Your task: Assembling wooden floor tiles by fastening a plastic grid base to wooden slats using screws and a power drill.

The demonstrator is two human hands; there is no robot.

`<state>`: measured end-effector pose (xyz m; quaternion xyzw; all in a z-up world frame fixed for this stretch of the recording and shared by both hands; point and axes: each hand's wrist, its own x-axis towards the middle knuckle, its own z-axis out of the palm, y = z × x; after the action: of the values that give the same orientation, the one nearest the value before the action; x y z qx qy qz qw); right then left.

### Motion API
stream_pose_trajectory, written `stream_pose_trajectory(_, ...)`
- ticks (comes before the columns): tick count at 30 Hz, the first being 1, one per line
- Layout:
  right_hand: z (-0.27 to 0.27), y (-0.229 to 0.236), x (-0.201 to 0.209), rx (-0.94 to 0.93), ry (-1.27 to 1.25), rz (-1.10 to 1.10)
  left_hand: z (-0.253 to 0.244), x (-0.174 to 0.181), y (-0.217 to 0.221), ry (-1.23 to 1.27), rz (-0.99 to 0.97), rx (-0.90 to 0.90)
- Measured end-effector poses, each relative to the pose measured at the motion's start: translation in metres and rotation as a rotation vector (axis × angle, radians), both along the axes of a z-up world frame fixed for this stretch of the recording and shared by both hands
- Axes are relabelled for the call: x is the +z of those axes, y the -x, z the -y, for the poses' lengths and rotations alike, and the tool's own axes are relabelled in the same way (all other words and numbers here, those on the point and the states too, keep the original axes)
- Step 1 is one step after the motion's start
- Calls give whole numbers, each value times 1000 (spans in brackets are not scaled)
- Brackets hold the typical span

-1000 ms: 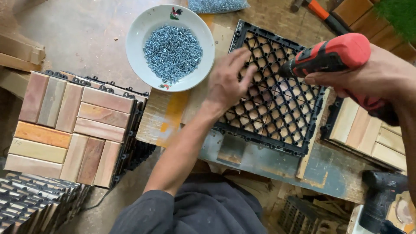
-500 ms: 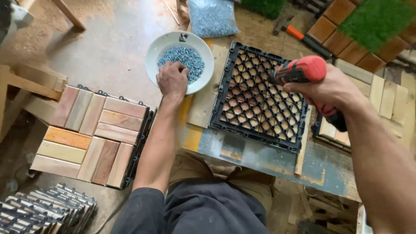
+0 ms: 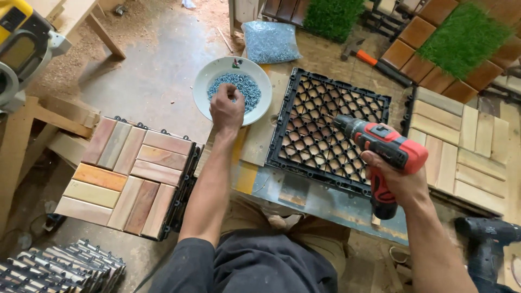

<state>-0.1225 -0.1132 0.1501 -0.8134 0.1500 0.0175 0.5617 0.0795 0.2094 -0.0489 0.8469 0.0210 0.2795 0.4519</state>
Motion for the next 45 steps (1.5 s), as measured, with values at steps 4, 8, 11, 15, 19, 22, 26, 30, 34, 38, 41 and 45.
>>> stream_pose_trajectory(4,0,-1,-8,-16,-73,101,50,25,14,272,-27,-183)
stream_pose_trajectory(8,-6,-2,-8,21,-314,159,103,71,51,1262,-650,-504)
stream_pose_trajectory(11,-13,0,-7,52,-349,191,134,57,54,1705,-727,-609)
stream_pose_trajectory(15,-11,6,-13,14,-275,123,150,53,58,1836,-747,-599)
stream_pose_trajectory(19,-5,8,-19,10,-300,124,149,51,59,1851,-774,-648)
stream_pose_trajectory(22,4,7,-28,-11,-206,122,145,52,58,1847,-796,-686)
stream_pose_trajectory(26,11,11,-35,115,17,209,139,51,62,1875,-814,-727)
stream_pose_trajectory(30,23,4,-32,237,60,196,131,49,60,1834,-788,-826)
stream_pose_trajectory(34,12,-6,11,203,141,30,113,39,58,1617,-951,-884)
stream_pose_trajectory(38,-11,-29,39,96,168,-129,114,48,62,979,-743,-683)
stream_pose_trajectory(41,-26,-52,55,6,250,-256,129,22,59,151,-281,-400)
stream_pose_trajectory(45,-45,-87,71,84,215,-310,140,2,45,-724,-441,-455)
